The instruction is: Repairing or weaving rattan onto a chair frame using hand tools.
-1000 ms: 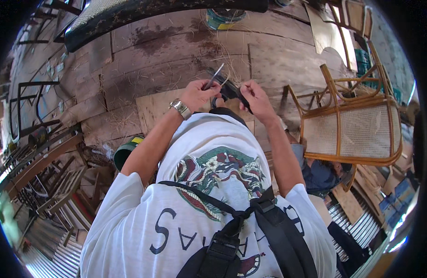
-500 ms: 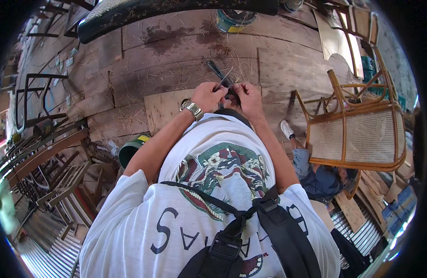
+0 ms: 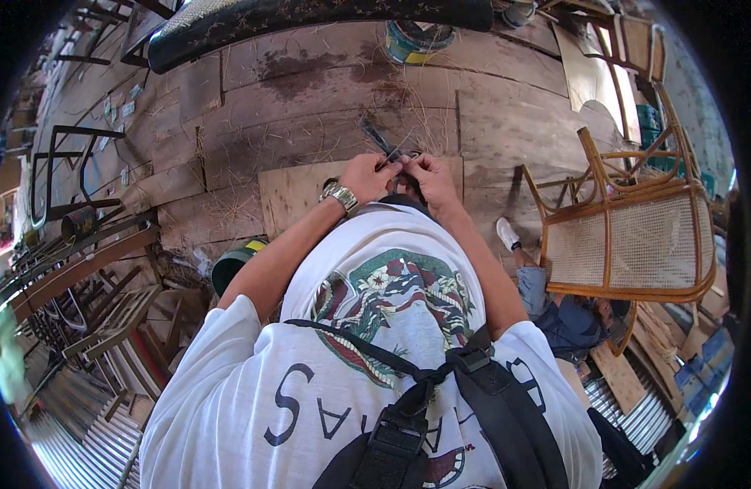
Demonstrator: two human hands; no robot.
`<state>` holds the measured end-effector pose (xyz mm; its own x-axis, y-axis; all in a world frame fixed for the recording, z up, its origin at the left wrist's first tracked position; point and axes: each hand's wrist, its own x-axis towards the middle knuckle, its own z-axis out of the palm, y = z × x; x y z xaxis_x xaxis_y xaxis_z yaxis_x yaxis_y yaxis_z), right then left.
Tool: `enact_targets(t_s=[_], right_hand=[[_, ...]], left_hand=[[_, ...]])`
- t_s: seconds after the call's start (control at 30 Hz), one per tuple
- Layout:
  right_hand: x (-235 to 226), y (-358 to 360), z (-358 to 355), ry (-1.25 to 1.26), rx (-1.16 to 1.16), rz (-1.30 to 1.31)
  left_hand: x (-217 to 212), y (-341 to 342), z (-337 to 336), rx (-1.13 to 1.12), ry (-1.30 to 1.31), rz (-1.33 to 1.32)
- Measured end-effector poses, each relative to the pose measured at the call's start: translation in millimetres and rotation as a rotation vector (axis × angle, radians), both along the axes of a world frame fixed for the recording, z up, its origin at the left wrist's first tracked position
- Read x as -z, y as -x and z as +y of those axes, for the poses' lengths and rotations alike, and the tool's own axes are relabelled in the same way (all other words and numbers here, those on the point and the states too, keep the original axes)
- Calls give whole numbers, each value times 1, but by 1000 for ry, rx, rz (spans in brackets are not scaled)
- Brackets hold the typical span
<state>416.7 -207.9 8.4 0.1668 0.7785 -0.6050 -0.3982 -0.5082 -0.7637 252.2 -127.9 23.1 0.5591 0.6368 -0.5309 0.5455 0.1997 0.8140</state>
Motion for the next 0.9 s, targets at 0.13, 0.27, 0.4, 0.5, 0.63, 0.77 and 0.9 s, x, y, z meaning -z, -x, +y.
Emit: enact_targets(t_s=[0.13, 0.27, 0.4, 0.5, 0.63, 0.77, 0.9], right_hand=[[-1, 4, -2, 25, -9, -64], [-2, 5, 1, 71, 43, 4], [-5, -17, 5, 101, -1, 17], [-13, -59, 11, 139, 163, -172], [-32, -118, 7, 166, 247, -280], [-32, -96, 9, 126, 162, -360], [-27, -29, 20, 96, -13, -285]], left_hand=[[3, 3, 0, 83, -13, 83], [4, 4, -1, 22, -152, -85], [-6, 22, -3, -10, -128, -103], [-16, 64, -6, -20, -136, -106], [-19, 170, -10, -2, -120, -26], [5, 217, 4, 23, -240, 219], [29, 150, 21, -61, -275, 148]])
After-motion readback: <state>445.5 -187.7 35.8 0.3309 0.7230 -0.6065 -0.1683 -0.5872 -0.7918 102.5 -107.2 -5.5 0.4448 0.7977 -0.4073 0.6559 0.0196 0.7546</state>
